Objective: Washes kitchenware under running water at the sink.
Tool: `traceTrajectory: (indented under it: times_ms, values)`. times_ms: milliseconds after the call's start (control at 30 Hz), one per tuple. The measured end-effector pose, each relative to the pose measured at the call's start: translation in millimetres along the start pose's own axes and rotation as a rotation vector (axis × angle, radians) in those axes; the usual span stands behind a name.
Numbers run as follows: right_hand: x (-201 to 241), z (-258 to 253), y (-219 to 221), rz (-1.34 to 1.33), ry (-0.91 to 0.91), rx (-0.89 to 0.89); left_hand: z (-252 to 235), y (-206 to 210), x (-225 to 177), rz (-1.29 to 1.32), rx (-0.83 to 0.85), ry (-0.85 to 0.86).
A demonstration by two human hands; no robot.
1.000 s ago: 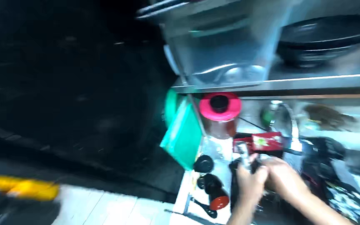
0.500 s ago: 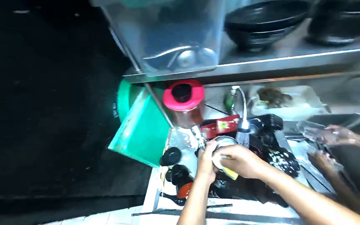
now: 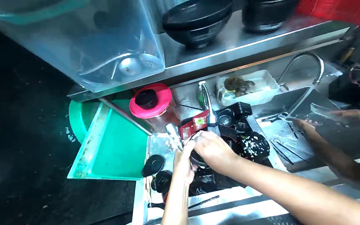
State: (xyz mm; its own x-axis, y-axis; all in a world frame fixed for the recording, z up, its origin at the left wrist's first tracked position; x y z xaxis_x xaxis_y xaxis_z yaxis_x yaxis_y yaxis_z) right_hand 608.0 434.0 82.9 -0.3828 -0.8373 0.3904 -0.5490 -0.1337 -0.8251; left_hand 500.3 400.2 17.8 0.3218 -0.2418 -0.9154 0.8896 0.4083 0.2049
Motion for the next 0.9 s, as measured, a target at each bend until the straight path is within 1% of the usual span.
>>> traceTrajectory:
  times_ms: [33,67,100,133,167,200,233,267,300,333,367,400,433,467,500,533,567,633,667,700,733,800,867,900]
  values:
    - [-5.7,2.6,7.4,-0.081,0.171,0.075,-0.4,-2.1,-2.0,-0.053,-0.035,0.043]
    - [-9.9,3.9,12.7,-0.237,0.317,0.188,-1.6,-4.3,-3.4,-0.086,-0.058,0.078]
    - [-12.4,3.6,14.3,-0.435,0.398,0.281,-2.7,-6.5,-3.5,-0.088,-0.075,0.102]
    - [-13.7,3.1,13.7,-0.618,0.416,0.291,-2.5,-7.7,-2.0,-0.062,-0.088,0.113]
    - [-14.8,3.0,11.0,-0.730,0.390,0.198,-1.1,-7.1,-0.7,-0.025,-0.093,0.110]
    - [-16.4,2.2,7.0,-0.714,0.312,0.029,0.1,-4.0,-1.7,-0.017,-0.089,0.103]
    - [-17.6,2.3,4.5,-0.564,0.199,-0.138,2.3,0.2,-4.6,-0.029,-0.086,0.119]
    - [-18.6,4.5,6.5,-0.367,0.119,-0.231,5.2,2.5,-7.8,-0.072,-0.093,0.158]
    - [-19.5,7.1,12.1,-0.231,0.115,-0.233,7.2,2.7,-11.4,-0.146,-0.104,0.201]
    - [-19.3,9.7,17.4,-0.204,0.176,-0.157,7.3,1.0,-13.6,-0.212,-0.123,0.241]
    - [-17.9,11.8,20.9,-0.298,0.256,-0.038,6.9,-1.9,-14.6,-0.247,-0.136,0.271]
    - [-16.2,12.8,20.5,-0.479,0.313,0.079,5.3,-4.4,-14.7,-0.233,-0.143,0.289]
    - [-15.3,13.8,17.1,-0.679,0.325,0.128,3.2,-6.0,-14.1,-0.180,-0.152,0.296]
    - [-14.3,16.1,10.2,-0.841,0.317,0.138,1.3,-6.9,-13.1,-0.107,-0.144,0.283]
    - [-12.8,19.6,-0.3,-0.903,0.287,0.115,-1.0,-8.0,-12.4,-0.027,-0.129,0.255]
    - [-10.7,25.1,-13.7,-0.863,0.208,0.048,-3.3,-10.5,-12.7,0.035,-0.112,0.211]
    - [-8.4,32.9,-28.1,-0.753,0.116,-0.047,-5.4,-13.8,-14.2,0.076,-0.115,0.165]
    - [-7.0,50.8,-46.6,-0.508,0.041,-0.258,-8.3,-18.7,-17.2,0.121,-0.185,0.056]
    - [-4.8,56.3,-45.8,-0.413,0.026,-0.332,-8.3,-18.0,-15.5,0.134,-0.214,-0.008]
    - [0.5,58.0,-37.4,-0.337,0.005,-0.354,-6.1,-13.3,-10.5,0.160,-0.224,-0.060]
    - [7.0,56.5,-24.5,-0.244,-0.023,-0.340,-1.6,-4.9,-3.9,0.209,-0.200,-0.098]
    - [13.7,44.1,-6.0,-0.109,-0.087,-0.299,10.1,17.1,9.8,0.356,-0.097,-0.095]
    - [13.2,20.9,-17.5,-0.130,-0.160,-0.342,16.3,29.1,19.1,0.408,-0.036,-0.144]
    - [10.4,6.1,-29.5,-0.195,-0.142,-0.346,13.6,28.8,21.9,0.358,-0.038,-0.163]
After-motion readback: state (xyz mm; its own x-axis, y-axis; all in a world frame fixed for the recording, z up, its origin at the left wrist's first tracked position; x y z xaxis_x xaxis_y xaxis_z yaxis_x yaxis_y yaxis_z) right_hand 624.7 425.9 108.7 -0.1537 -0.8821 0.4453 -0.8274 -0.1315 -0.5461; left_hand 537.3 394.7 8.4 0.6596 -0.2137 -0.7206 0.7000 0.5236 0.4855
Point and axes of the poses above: each hand's wrist, its own z-axis away from the middle knuckle, its own y-axis out of the palm, x = y × z, the point moved 6 cm from there along -z, towards the middle knuckle, and after that the axes turned 9 degrees about -z, right-handed, at the moved point
